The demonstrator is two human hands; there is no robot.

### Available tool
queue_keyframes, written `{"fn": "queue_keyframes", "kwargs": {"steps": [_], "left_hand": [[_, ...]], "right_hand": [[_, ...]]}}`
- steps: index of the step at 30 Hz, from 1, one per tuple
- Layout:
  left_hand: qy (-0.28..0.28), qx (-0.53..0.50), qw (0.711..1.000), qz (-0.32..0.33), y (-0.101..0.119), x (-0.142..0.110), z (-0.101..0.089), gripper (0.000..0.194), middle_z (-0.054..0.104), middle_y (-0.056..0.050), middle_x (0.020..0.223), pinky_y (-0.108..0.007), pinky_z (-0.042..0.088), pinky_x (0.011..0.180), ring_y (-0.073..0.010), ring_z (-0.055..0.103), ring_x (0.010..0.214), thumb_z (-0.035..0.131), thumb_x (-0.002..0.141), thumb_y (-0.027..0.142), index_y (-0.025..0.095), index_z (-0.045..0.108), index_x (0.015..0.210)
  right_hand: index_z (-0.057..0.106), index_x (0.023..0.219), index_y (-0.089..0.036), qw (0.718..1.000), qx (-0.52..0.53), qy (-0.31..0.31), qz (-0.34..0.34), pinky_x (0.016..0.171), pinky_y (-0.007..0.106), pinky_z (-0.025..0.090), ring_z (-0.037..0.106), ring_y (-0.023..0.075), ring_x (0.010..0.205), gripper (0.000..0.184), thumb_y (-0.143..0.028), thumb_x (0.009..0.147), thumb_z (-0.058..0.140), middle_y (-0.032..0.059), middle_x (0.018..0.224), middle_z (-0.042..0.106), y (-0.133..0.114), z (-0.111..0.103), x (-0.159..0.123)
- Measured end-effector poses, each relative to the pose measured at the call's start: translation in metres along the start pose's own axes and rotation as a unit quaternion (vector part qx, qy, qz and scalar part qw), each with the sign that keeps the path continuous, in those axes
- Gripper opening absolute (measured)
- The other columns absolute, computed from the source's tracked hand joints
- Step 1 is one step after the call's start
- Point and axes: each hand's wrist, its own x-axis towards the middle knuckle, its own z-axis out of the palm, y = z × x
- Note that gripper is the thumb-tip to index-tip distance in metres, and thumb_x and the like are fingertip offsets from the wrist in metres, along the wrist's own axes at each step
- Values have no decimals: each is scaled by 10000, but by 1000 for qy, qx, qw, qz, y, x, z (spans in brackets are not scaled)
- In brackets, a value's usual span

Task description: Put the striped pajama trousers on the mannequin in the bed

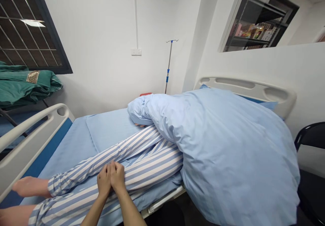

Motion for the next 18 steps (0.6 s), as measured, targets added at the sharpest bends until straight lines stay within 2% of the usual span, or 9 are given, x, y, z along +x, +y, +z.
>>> {"fn": "queue_keyframes", "kwargs": {"steps": [3,6,11,14,18], "left_hand": [[-6,26,1000,9,-4,0,0,289,525,-4,552,-241,257,551,-119,432,537,347,825,328,203,444,584],[-11,31,999,20,-7,3,-1,291,563,-18,585,-240,284,567,-130,477,570,338,832,315,203,461,593],[-43,20,999,23,-11,5,2,264,636,-34,708,-239,328,602,-149,554,668,345,832,318,208,548,707],[-49,54,997,16,-8,4,3,284,633,-36,699,-245,326,603,-151,548,659,344,831,353,207,539,684],[-36,65,997,30,-6,3,3,320,627,-43,697,-255,335,633,-154,539,659,310,834,366,206,527,661]], "right_hand": [[416,518,-178,1000,-19,-5,9,486,220,268,375,105,505,363,-338,842,377,-26,497,422,-3,0,1],[446,512,-176,996,-90,-19,10,487,228,252,405,110,504,391,-334,857,351,-11,496,466,-13,-4,2],[540,573,-177,970,-220,-68,-79,509,236,238,460,106,522,394,-350,878,361,7,550,563,-32,-21,4],[560,596,-175,962,-247,-79,-89,520,232,244,479,101,526,410,-335,897,331,13,567,589,-24,-29,2],[591,649,-175,959,-273,-37,-71,545,245,244,518,116,570,407,-312,906,307,38,621,628,-5,-29,-2]]}}
